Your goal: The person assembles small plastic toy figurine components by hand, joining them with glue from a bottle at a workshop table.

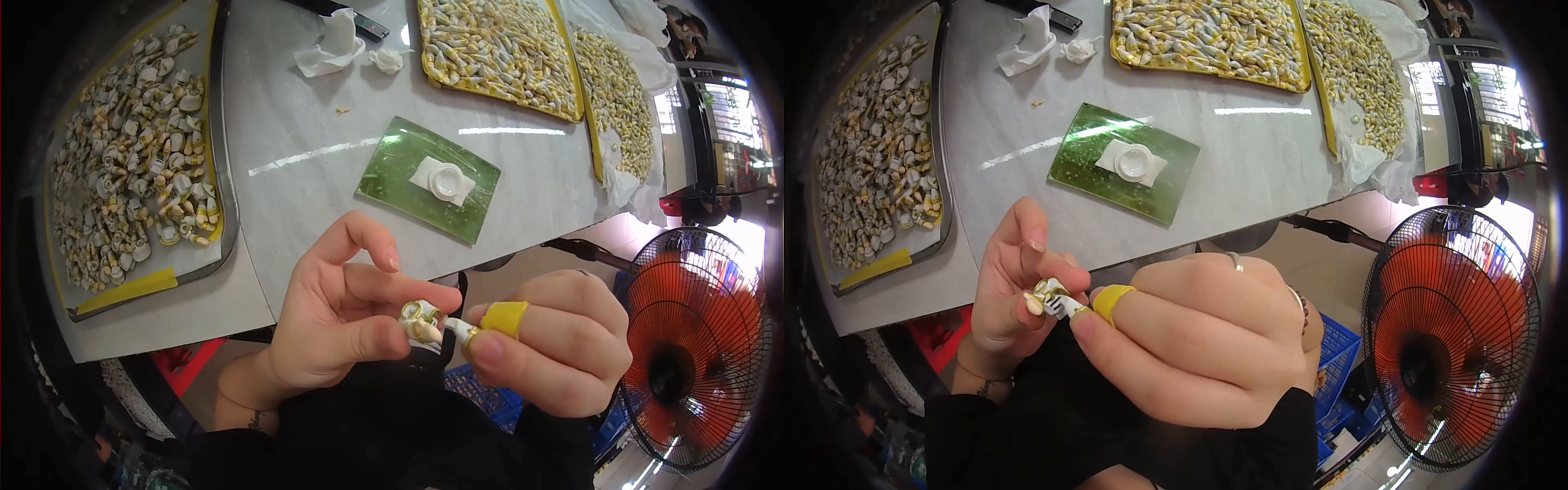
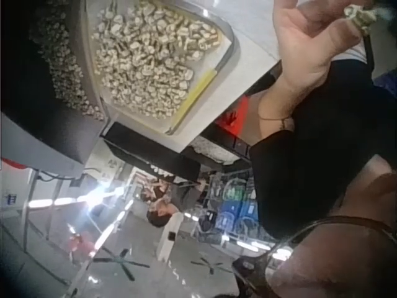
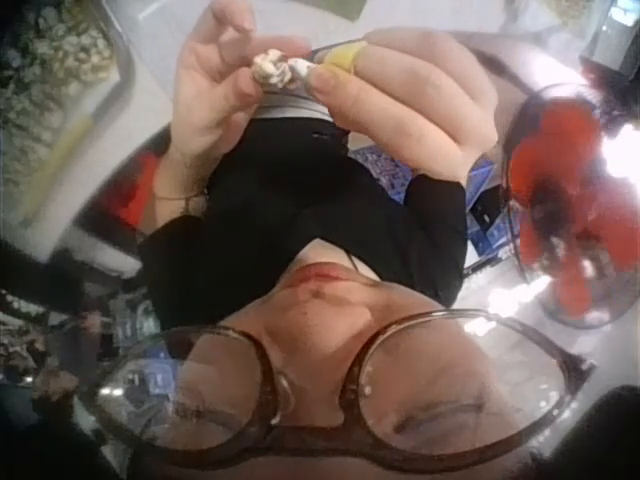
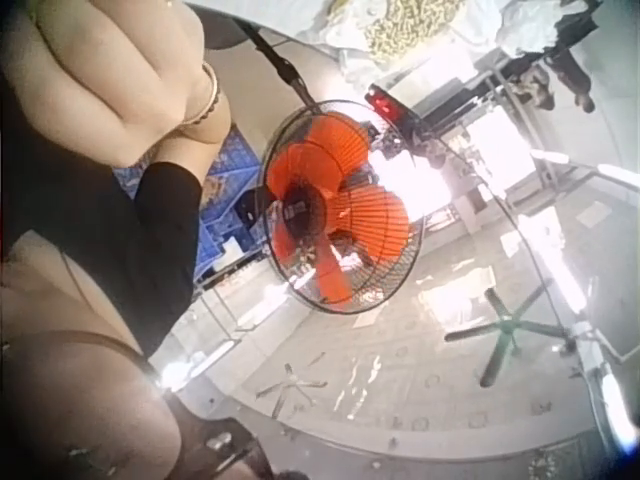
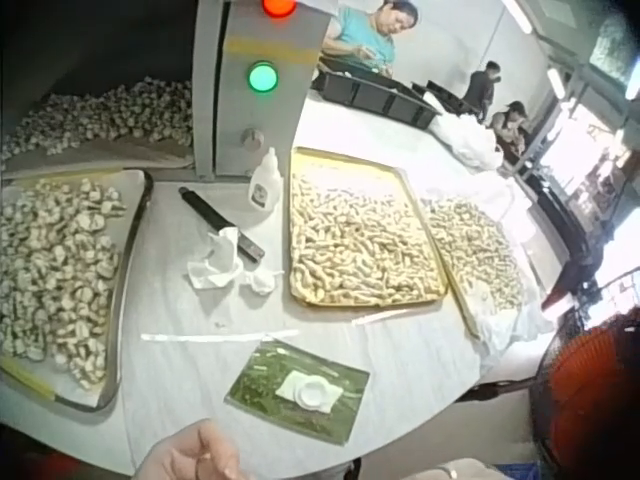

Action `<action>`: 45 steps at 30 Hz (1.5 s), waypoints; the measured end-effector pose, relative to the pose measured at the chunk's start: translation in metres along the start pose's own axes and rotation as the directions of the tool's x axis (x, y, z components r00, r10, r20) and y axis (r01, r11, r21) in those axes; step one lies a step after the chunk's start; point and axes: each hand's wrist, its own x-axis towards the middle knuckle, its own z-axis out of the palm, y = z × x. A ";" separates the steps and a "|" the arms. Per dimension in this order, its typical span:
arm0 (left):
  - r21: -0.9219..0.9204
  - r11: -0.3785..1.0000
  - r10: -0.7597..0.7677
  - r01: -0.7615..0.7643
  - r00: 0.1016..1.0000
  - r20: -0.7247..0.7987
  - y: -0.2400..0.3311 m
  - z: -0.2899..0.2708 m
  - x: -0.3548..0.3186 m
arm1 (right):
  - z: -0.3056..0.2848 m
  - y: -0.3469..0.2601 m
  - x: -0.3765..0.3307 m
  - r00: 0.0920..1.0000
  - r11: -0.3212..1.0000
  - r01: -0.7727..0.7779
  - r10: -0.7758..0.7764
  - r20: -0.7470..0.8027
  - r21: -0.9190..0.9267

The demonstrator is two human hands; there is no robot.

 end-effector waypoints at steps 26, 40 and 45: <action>0.862 0.155 0.224 -0.482 0.867 0.445 0.018 0.021 -0.007 | 0.030 0.001 -0.012 0.926 0.733 -0.205 0.359 -0.114 0.649; 0.902 0.075 0.397 -0.425 0.842 0.364 0.006 0.029 -0.010 | 0.027 0.000 -0.012 0.927 0.697 -0.230 0.370 -0.066 0.679; 0.891 0.153 0.406 -0.428 0.849 0.339 0.009 0.025 -0.006 | 0.024 -0.006 -0.010 0.905 0.681 -0.280 0.422 -0.050 0.677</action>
